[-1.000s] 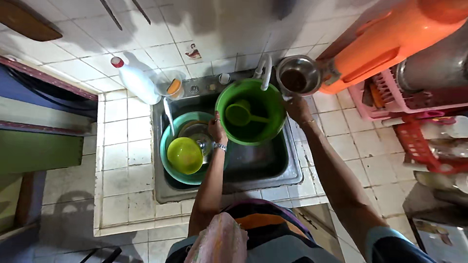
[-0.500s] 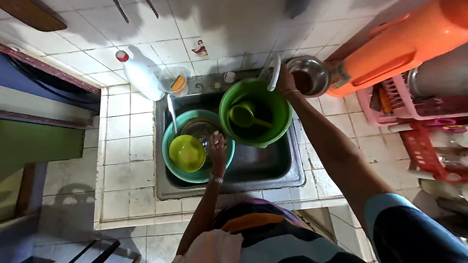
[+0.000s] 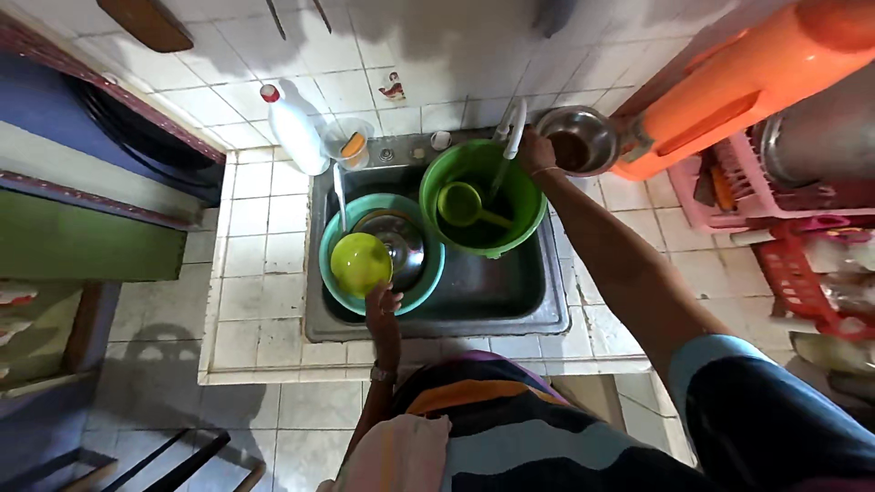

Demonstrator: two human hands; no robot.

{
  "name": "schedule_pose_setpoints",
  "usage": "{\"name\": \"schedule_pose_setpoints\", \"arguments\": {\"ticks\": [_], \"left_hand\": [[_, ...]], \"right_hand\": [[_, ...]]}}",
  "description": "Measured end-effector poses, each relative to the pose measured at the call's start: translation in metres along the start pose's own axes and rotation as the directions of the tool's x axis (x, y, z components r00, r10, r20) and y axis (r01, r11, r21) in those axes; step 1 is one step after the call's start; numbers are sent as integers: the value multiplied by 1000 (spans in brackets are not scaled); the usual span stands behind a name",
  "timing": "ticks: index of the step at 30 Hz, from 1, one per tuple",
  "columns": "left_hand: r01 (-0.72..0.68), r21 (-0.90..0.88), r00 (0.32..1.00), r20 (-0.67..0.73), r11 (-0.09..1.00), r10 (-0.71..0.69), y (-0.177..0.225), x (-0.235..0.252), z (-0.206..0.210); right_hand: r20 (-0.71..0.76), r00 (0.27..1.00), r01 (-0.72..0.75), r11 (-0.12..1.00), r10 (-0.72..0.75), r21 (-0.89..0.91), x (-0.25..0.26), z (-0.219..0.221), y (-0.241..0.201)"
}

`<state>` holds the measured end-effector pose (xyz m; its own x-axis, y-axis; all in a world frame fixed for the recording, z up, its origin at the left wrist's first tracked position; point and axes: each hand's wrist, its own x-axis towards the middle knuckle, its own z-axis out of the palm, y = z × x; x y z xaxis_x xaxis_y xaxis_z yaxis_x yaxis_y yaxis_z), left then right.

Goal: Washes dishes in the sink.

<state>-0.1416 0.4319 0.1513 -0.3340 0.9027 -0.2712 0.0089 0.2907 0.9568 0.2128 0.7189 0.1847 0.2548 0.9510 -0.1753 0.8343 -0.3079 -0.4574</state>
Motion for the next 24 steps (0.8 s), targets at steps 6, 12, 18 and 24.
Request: {"name": "schedule_pose_setpoints", "arguments": {"ticks": [6, 12, 18, 24], "left_hand": [[-22, -18, 999, -26, 1000, 22, -11, -24, -10], [-71, 48, 997, 36, 996, 69, -23, -54, 0], [-299, 137, 885, 411, 944, 220, -44, -65, 8], [-743, 180, 486, 808, 645, 334, -69, -47, 19]], "right_hand": [[55, 989, 126, 982, -134, 139, -25, -4, 16], [-338, 938, 242, 853, -83, 462, -89, -1, 53], [-321, 940, 129, 749, 116, 650, -265, -6, 101], [-265, 848, -79, 604, 459, 793, -430, 31, 136]]}}
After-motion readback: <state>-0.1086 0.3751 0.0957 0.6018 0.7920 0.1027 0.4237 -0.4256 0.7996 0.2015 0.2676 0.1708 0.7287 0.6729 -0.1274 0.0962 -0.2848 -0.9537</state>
